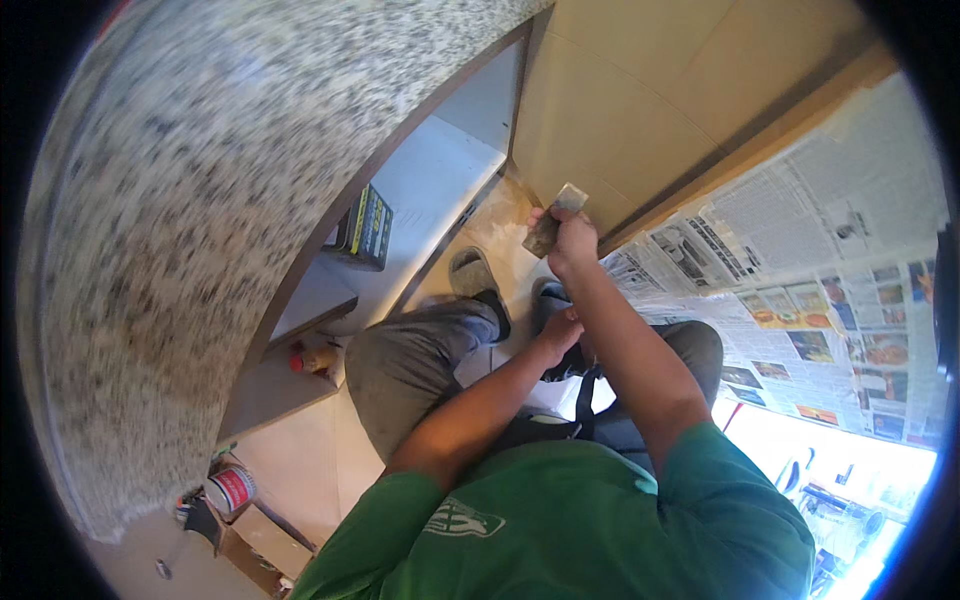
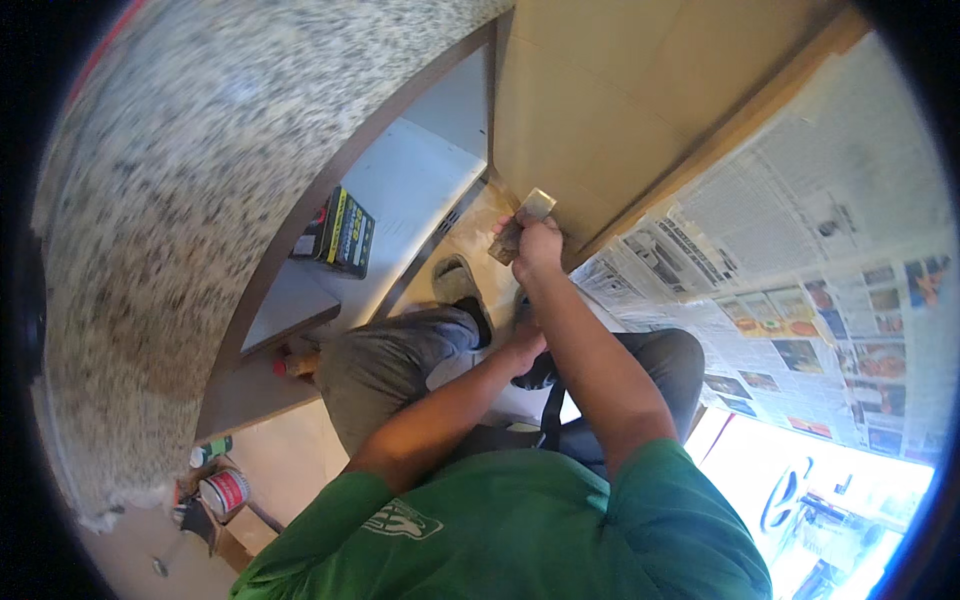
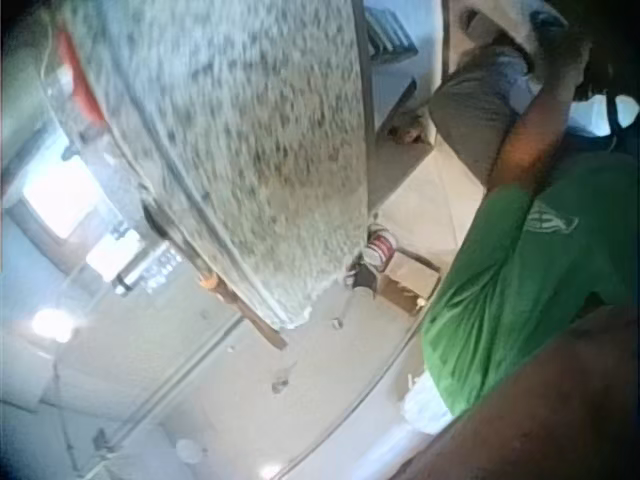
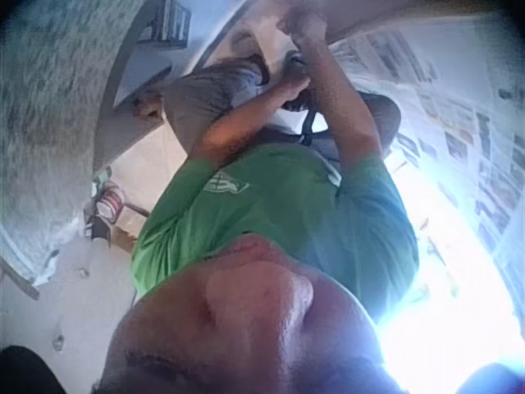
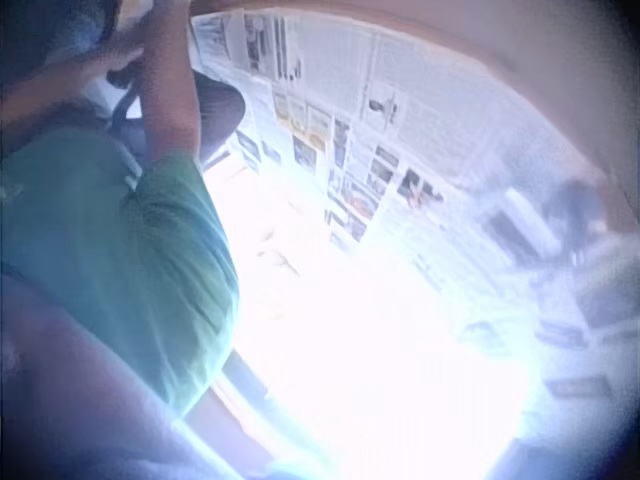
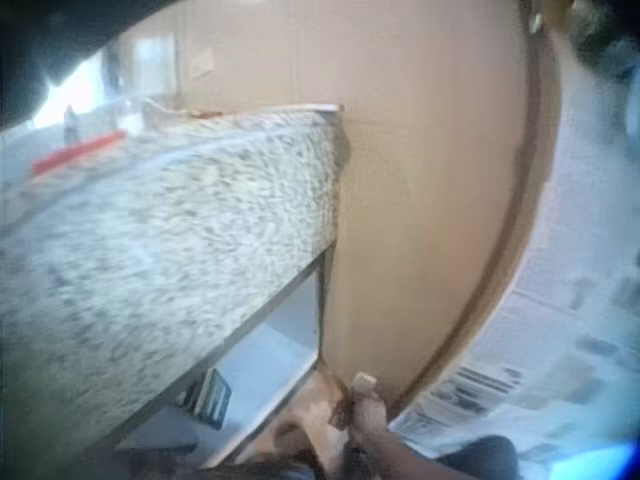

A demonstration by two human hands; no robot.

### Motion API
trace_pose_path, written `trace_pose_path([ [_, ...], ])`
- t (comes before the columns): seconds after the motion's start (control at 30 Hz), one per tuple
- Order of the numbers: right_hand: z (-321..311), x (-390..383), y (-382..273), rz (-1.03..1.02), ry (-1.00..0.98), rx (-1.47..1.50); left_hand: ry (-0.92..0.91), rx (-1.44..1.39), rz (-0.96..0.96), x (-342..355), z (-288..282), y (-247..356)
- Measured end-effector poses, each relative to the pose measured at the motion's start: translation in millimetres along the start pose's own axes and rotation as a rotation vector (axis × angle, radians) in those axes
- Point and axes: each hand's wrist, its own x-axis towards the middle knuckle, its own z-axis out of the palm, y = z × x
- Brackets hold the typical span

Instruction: The person installs a flexible trim strip along the bottom edge of a bathroom vanity cabinet. They measure the length, cut the strip with scissors, and use a hammer to tap it into place along the cabinet's perimeter.

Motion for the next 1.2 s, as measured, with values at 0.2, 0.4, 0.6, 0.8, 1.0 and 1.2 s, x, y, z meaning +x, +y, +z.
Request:
trace_pose_path([
  [0.2,-6.1,107.2,72.6,0.094,0.062,-0.057,-0.057,0.078,0.172,24.0,-9.3,-20.0],
  [0.4,-5.3,205.0,114.8,-0.012,0.110,-0.155,-0.056,0.464,0.176,57.1,-19.7,-59.7],
  [0.6,-14.4,259.3,141.5,0.056,0.083,-0.354,-0.012,0.359,0.065,69.1,-45.6,-126.3],
  [0.8,-12.1,311.1,171.0,-0.425,0.033,-0.799,0.003,0.369,0.033,65.5,-55.4,-117.2],
  [1.0,19.6,294.3,150.2,-0.265,-0.097,-0.782,-0.109,0.724,0.168,55.6,-51.7,-114.3],
  [1.2,-14.4,357.5,203.7,-0.253,-0.010,-0.723,-0.100,0.603,0.011,55.1,-53.6,-107.2],
])
